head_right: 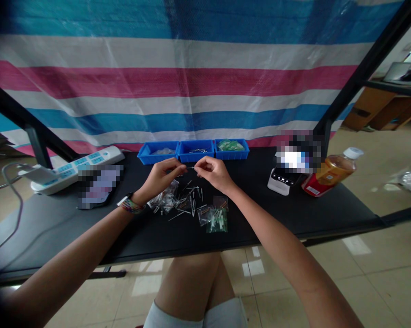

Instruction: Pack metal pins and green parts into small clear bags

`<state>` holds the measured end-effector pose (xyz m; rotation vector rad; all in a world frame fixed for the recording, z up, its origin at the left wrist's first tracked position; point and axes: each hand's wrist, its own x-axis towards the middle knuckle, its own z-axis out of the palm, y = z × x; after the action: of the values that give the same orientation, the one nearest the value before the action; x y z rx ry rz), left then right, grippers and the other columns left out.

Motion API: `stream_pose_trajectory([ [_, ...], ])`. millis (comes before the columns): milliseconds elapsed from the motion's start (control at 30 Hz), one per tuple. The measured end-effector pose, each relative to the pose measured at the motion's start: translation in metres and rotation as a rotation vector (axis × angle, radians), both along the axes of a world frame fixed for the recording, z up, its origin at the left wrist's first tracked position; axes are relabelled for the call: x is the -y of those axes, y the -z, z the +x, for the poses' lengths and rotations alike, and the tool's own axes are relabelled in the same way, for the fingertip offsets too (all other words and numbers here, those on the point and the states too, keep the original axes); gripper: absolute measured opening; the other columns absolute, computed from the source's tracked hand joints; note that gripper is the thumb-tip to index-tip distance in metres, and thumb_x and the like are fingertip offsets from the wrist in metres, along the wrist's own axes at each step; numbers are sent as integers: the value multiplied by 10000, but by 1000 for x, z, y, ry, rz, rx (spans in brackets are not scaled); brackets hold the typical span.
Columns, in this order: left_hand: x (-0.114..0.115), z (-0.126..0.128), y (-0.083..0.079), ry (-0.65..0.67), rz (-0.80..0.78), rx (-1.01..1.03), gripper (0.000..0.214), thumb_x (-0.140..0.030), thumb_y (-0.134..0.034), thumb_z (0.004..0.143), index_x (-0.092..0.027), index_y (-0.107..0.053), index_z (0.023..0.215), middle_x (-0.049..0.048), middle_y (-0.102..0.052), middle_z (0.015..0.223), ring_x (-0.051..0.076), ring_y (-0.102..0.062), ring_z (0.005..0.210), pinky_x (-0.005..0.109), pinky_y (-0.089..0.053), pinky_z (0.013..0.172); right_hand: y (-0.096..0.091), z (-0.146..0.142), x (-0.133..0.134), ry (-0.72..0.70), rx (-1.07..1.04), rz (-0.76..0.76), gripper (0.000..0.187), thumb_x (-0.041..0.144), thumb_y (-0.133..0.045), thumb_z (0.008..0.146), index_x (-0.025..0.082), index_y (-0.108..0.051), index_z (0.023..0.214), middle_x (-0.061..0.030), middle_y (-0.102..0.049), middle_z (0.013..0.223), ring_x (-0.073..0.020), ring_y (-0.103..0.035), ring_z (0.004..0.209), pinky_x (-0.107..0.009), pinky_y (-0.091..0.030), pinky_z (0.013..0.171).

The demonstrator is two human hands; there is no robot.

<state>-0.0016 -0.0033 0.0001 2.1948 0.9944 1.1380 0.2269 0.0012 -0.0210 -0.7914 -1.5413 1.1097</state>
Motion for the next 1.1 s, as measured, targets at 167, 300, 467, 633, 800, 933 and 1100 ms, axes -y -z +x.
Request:
stream_pose_trajectory([
  [167, 2, -1, -1, 28, -50, 24, 427, -525, -528, 1089, -179, -729, 937, 61, -732, 852, 196, -675, 797, 303, -516, 725, 0, -2, 1, 7, 29, -2, 478, 668, -812, 832, 202, -709, 830, -21, -706, 752, -160, -649, 630, -289, -533, 597],
  [300, 2, -3, -2, 54, -33, 5, 350, -490, -580, 1062, -176, -719, 996, 60, -739, 884, 202, -695, 823, 311, -530, 754, 2, -3, 1, 21, 43, 3, 513, 709, -777, 852, 201, -709, 828, -17, -703, 732, -154, -642, 601, -280, -520, 578],
  [467, 1, -3, -1, 14, 43, -33, 276, -431, -620, 1042, -188, -713, 951, 54, -719, 865, 187, -666, 786, 299, -500, 710, 3, -3, 0, 29, 32, -7, 476, 673, -765, 878, 205, -702, 819, -21, -714, 752, -151, -650, 600, -276, -526, 566],
  [633, -1, -2, -3, -16, 75, -46, 311, -422, -610, 1038, -193, -692, 844, 49, -705, 828, 186, -642, 778, 303, -487, 717, 2, -2, -1, -17, -53, -66, 321, 482, -850, 817, 218, -687, 899, 5, -703, 768, -150, -670, 613, -284, -557, 590],
  [800, -4, -2, -1, -17, 39, -31, 371, -468, -598, 1042, -193, -721, 826, 52, -730, 830, 191, -659, 797, 295, -487, 709, 3, -2, -2, -20, -84, -65, 271, 390, -855, 775, 212, -668, 856, 20, -676, 732, -149, -672, 619, -292, -570, 615],
  [933, -4, -2, 0, -9, 14, -10, 363, -469, -611, 1046, -191, -756, 865, 57, -763, 869, 188, -679, 811, 289, -494, 711, 4, -3, -2, -14, -85, -67, 256, 386, -845, 784, 208, -674, 852, 25, -662, 701, -145, -659, 587, -287, -560, 589],
  [1100, -3, -1, -1, -2, -39, 23, 399, -516, -615, 1037, -179, -760, 881, 71, -773, 868, 190, -690, 794, 283, -522, 695, 2, -3, 1, -51, -98, -96, 310, 414, -885, 773, 211, -668, 862, 24, -671, 743, -146, -675, 611, -296, -598, 611],
])
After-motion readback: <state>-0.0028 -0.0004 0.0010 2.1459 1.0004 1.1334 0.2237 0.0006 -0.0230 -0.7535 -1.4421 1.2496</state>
